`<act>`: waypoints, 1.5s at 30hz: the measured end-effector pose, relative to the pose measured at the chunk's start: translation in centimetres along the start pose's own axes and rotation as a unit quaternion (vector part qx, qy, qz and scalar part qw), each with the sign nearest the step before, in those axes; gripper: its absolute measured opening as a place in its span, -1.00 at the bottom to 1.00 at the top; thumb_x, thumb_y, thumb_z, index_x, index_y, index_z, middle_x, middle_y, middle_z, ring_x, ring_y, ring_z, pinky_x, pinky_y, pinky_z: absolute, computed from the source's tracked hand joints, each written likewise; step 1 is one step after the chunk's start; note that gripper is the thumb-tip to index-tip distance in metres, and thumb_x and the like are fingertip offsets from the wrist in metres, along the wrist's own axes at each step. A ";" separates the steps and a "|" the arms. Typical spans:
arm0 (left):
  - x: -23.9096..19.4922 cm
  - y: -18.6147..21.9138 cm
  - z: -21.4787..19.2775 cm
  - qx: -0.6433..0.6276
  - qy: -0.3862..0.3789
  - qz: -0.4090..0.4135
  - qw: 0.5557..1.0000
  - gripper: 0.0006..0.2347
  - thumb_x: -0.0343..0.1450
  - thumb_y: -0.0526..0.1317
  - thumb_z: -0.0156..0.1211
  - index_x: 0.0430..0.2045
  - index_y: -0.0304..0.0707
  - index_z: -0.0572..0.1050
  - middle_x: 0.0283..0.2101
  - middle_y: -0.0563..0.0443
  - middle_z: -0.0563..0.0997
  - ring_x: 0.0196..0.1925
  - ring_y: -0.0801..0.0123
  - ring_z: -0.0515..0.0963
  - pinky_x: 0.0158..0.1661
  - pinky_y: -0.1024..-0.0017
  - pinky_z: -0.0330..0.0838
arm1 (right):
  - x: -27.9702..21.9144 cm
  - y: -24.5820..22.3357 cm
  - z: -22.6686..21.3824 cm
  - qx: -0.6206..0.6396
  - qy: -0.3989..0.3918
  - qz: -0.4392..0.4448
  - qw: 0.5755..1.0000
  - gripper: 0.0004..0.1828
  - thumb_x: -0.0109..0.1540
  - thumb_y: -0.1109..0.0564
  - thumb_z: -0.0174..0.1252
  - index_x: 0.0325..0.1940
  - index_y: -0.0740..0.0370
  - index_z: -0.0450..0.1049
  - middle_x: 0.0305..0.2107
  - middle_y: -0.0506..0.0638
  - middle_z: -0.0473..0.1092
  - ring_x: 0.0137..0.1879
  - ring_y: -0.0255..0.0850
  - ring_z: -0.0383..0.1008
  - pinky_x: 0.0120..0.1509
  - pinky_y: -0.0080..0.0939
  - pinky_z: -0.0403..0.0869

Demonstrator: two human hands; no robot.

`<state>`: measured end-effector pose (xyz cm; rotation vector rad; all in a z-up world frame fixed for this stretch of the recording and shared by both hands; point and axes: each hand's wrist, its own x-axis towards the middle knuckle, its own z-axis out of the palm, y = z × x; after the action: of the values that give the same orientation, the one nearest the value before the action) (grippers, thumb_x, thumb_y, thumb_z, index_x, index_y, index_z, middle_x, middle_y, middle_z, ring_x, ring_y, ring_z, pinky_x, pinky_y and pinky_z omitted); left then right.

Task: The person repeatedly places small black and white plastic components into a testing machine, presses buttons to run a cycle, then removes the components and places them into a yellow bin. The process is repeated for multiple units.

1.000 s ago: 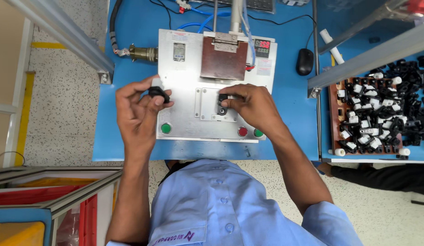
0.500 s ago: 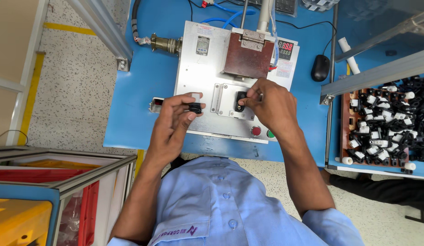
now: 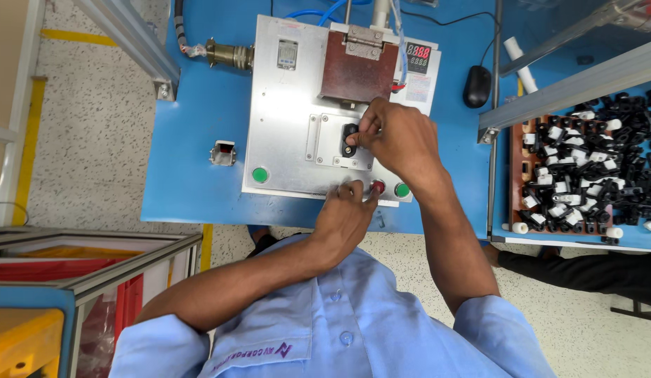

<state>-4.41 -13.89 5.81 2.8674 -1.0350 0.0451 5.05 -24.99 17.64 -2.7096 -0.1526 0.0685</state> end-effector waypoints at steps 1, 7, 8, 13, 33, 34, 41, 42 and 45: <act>-0.2 -0.2 0.0 -0.031 0.001 0.003 1.000 -0.56 0.39 -0.25 0.11 0.24 -0.16 0.41 -0.18 -0.17 0.53 -0.24 0.16 0.59 -0.30 0.32 0.51 | 0.0 -0.2 0.1 -0.008 -0.001 0.015 1.000 -0.66 0.04 -0.07 0.52 -0.37 0.13 0.54 -0.50 -0.06 0.56 -0.35 -0.14 0.60 -0.29 -0.10 0.45; -4.4 -6.4 -4.5 -0.293 -0.063 -0.022 0.954 -0.45 0.30 -0.19 0.21 0.25 -0.21 0.36 -0.14 -0.43 0.52 -0.17 -0.12 0.60 -0.23 0.07 0.52 | 0.4 -0.5 0.0 -0.044 -0.010 0.046 0.998 -0.61 0.04 -0.14 0.53 -0.40 0.13 0.52 -0.51 -0.06 0.55 -0.35 -0.10 0.59 -0.31 -0.06 0.42; -6.0 -7.7 -5.3 -0.309 -0.078 -0.077 0.945 -0.45 0.33 -0.21 0.17 0.29 -0.21 0.32 -0.16 -0.36 0.54 -0.16 -0.12 0.61 -0.20 0.04 0.52 | 0.4 -0.3 0.0 -0.042 -0.023 0.052 0.998 -0.58 0.02 -0.17 0.53 -0.40 0.12 0.51 -0.51 -0.06 0.55 -0.35 -0.11 0.59 -0.31 -0.06 0.42; -10.5 -11.0 -6.5 -0.198 -0.127 -0.273 0.933 -0.38 0.37 -0.16 0.15 0.40 -0.12 0.17 -0.20 -0.30 0.50 -0.20 -0.10 0.59 -0.22 0.04 0.52 | 0.9 0.0 0.3 -0.047 -0.029 0.023 0.998 -0.62 0.04 -0.11 0.52 -0.39 0.16 0.52 -0.49 -0.05 0.56 -0.35 -0.09 0.59 -0.29 -0.05 0.43; -10.5 -10.1 -9.1 -0.447 0.324 -0.065 0.831 -0.81 0.56 -0.41 0.13 0.02 -0.29 0.33 0.22 -0.23 0.53 0.08 0.09 0.61 0.12 0.27 0.54 | 0.4 -0.3 0.1 -0.068 -0.052 0.047 0.995 -0.59 0.08 -0.16 0.48 -0.34 0.17 0.50 -0.51 0.01 0.55 -0.34 -0.05 0.59 -0.27 0.00 0.42; -10.5 -10.1 -9.1 -0.445 0.331 -0.060 0.830 -0.82 0.57 -0.42 0.12 0.02 -0.28 0.32 0.21 -0.22 0.54 0.06 0.10 0.61 0.12 0.27 0.55 | 0.4 -0.4 0.1 -0.068 -0.049 0.044 0.996 -0.59 0.09 -0.16 0.47 -0.34 0.17 0.50 -0.50 0.01 0.55 -0.34 -0.05 0.59 -0.27 -0.01 0.42; -10.6 -10.3 -8.6 -0.444 0.334 -0.064 0.829 -0.79 0.55 -0.40 0.14 0.03 -0.29 0.31 0.19 -0.30 0.50 0.04 0.07 0.60 0.09 0.25 0.53 | 0.3 -0.4 0.3 -0.068 -0.045 0.049 0.995 -0.59 0.10 -0.15 0.47 -0.33 0.18 0.50 -0.50 0.01 0.56 -0.34 -0.06 0.60 -0.26 -0.01 0.43; -10.6 -10.3 -8.5 -0.443 0.333 -0.071 0.829 -0.80 0.55 -0.40 0.13 0.02 -0.29 0.31 0.19 -0.30 0.50 0.04 0.08 0.60 0.09 0.26 0.53 | 0.3 -0.3 0.4 -0.068 -0.044 0.049 0.996 -0.59 0.10 -0.15 0.47 -0.34 0.18 0.50 -0.50 0.01 0.56 -0.33 -0.06 0.60 -0.26 0.00 0.43; -10.5 -10.3 -8.4 -0.451 0.329 -0.080 0.826 -0.80 0.55 -0.39 0.13 0.02 -0.30 0.32 0.19 -0.31 0.50 0.02 0.12 0.60 0.07 0.27 0.53 | 0.3 0.0 0.5 -0.069 -0.042 0.045 0.996 -0.60 0.10 -0.14 0.47 -0.35 0.18 0.50 -0.49 0.00 0.56 -0.32 -0.05 0.60 -0.26 0.00 0.43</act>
<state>-5.86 1.46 12.72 1.8201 -0.4585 0.3849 5.30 -24.77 17.17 -2.8514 -0.0607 0.2055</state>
